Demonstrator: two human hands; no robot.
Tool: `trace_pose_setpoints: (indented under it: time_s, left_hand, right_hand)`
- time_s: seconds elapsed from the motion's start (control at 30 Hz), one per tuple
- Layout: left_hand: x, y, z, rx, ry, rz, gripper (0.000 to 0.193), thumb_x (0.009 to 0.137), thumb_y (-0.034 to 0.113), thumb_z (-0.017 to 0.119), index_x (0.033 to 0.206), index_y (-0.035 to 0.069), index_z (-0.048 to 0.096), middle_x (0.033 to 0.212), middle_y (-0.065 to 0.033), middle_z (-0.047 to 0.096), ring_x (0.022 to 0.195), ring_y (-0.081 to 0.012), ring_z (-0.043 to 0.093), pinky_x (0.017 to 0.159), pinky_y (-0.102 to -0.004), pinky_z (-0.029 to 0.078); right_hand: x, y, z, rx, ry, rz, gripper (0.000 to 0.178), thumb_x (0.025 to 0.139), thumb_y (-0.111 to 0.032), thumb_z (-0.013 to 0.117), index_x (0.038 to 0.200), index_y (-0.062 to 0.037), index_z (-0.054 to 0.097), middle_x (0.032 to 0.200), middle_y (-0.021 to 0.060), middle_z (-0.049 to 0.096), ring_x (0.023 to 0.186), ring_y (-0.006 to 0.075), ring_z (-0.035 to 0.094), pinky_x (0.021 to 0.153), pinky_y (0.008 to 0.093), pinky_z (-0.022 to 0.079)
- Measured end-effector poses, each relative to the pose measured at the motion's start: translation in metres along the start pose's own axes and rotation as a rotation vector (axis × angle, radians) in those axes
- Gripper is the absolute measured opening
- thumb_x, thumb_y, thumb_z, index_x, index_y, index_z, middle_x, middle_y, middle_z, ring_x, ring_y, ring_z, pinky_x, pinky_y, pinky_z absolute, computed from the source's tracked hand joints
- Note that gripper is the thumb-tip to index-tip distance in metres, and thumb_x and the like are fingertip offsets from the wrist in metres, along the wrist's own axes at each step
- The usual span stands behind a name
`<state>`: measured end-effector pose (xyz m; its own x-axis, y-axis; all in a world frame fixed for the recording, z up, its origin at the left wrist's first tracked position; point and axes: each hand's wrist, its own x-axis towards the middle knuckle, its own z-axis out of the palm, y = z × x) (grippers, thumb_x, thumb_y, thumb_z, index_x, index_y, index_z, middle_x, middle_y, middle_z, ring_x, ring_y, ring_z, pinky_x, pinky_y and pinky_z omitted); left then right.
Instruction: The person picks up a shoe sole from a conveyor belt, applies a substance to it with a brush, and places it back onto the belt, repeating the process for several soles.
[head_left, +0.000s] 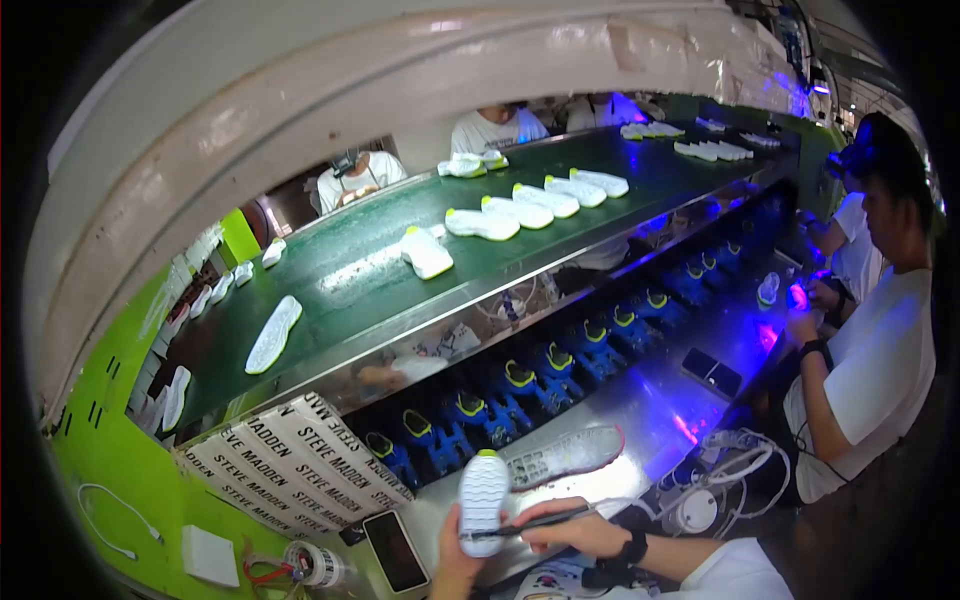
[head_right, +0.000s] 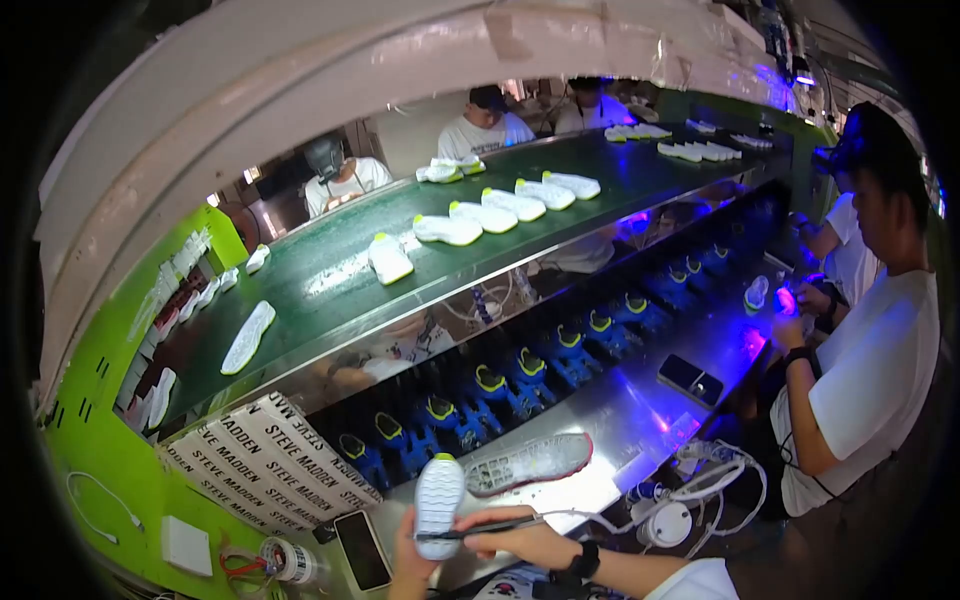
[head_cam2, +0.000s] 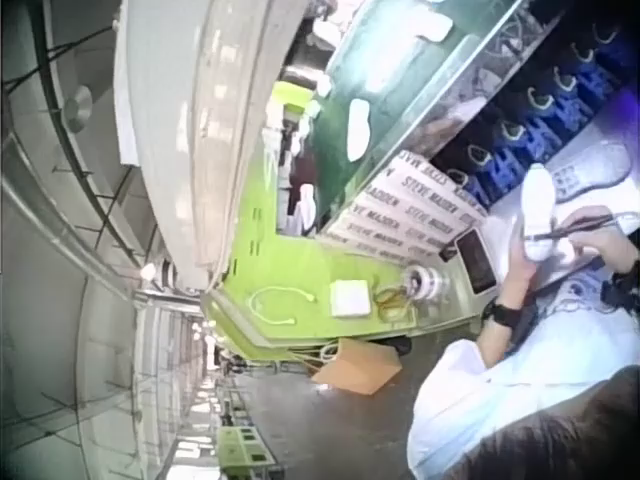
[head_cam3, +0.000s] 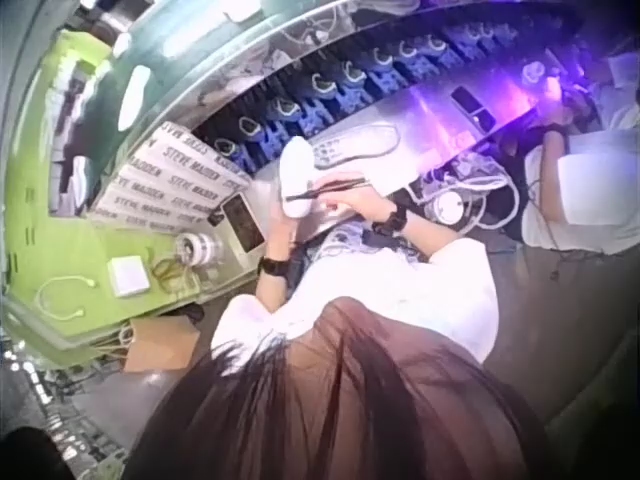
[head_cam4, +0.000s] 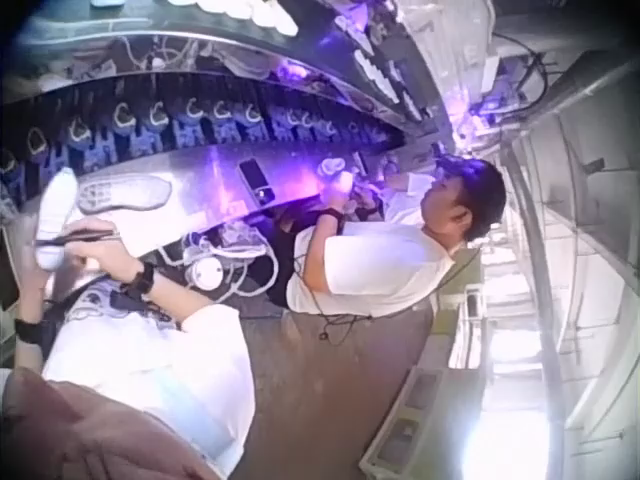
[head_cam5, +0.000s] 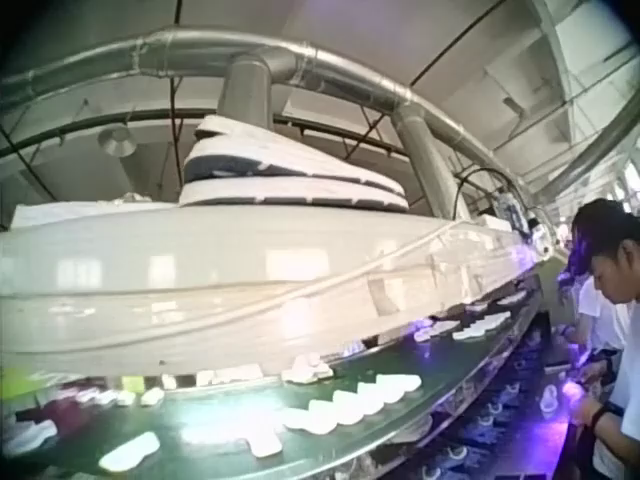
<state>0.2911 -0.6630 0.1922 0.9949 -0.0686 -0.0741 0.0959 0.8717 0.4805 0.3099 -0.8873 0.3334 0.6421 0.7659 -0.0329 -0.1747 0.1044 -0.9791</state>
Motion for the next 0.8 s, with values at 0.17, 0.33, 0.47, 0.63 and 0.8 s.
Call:
trace_pose_setpoints:
  time_s: [0.17, 0.33, 0.47, 0.63, 0.8]
  left_hand:
    - [0.007, -0.06, 0.001, -0.113, 0.213, 0.006, 0.047, 0.095, 0.044, 0.037, 0.123, 0.009, 0.051, 0.114, -0.0123, 0.059, 0.102, -0.0301, 0.058, 0.091, -0.0477, 0.046]
    - [-0.002, -0.046, 0.013, -0.334, -0.18, -0.016, 0.044, 0.094, 0.042, 0.043, 0.124, 0.011, 0.051, 0.119, -0.0117, 0.058, 0.105, -0.028, 0.058, 0.09, -0.0422, 0.048]
    - [0.001, -0.034, 0.051, -0.721, -0.015, -0.002, 0.055, 0.089, 0.052, 0.046, 0.124, 0.01, 0.049, 0.097, -0.0138, 0.056, 0.08, -0.0258, 0.055, 0.071, -0.0366, 0.049]
    - [0.007, -0.022, 0.018, -0.394, -0.18, -0.012, 0.062, 0.091, 0.054, 0.04, 0.128, 0.004, 0.044, 0.105, -0.0204, 0.058, 0.088, -0.032, 0.06, 0.077, -0.0418, 0.052]
    - [0.017, 0.006, 0.04, 0.097, -0.108, -0.264, 0.051, 0.094, 0.037, 0.047, 0.125, -0.003, 0.047, 0.111, -0.02, 0.061, 0.093, -0.026, 0.064, 0.079, -0.0351, 0.053]
  right_hand:
    - [0.019, 0.046, 0.002, -0.568, 0.289, -0.471, 0.02, 0.079, -0.007, 0.066, 0.098, -0.0022, 0.066, 0.097, 0.0104, 0.067, 0.088, 0.0189, 0.065, 0.08, 0.0274, 0.049]
    - [0.015, 0.033, 0.006, -0.239, 0.299, -0.163, 0.021, 0.082, -0.009, 0.065, 0.1, -0.0004, 0.065, 0.096, 0.0069, 0.067, 0.092, 0.0101, 0.061, 0.083, 0.0248, 0.048]
    - [0.006, 0.043, 0.016, -0.53, -0.066, -0.366, 0.022, 0.077, -0.005, 0.069, 0.099, -0.0048, 0.067, 0.094, 0.0084, 0.068, 0.088, 0.0128, 0.063, 0.08, 0.0256, 0.048]
    - [0.015, 0.027, 0.004, -0.593, -0.045, -0.496, 0.022, 0.075, -0.004, 0.066, 0.096, -0.0031, 0.068, 0.093, 0.0105, 0.068, 0.084, 0.0157, 0.065, 0.077, 0.0264, 0.05]
    - [0.017, 0.006, -0.009, -0.534, -0.075, -0.308, 0.021, 0.074, -0.006, 0.065, 0.095, -0.0051, 0.07, 0.084, 0.0089, 0.069, 0.076, 0.0184, 0.066, 0.071, 0.0275, 0.051]
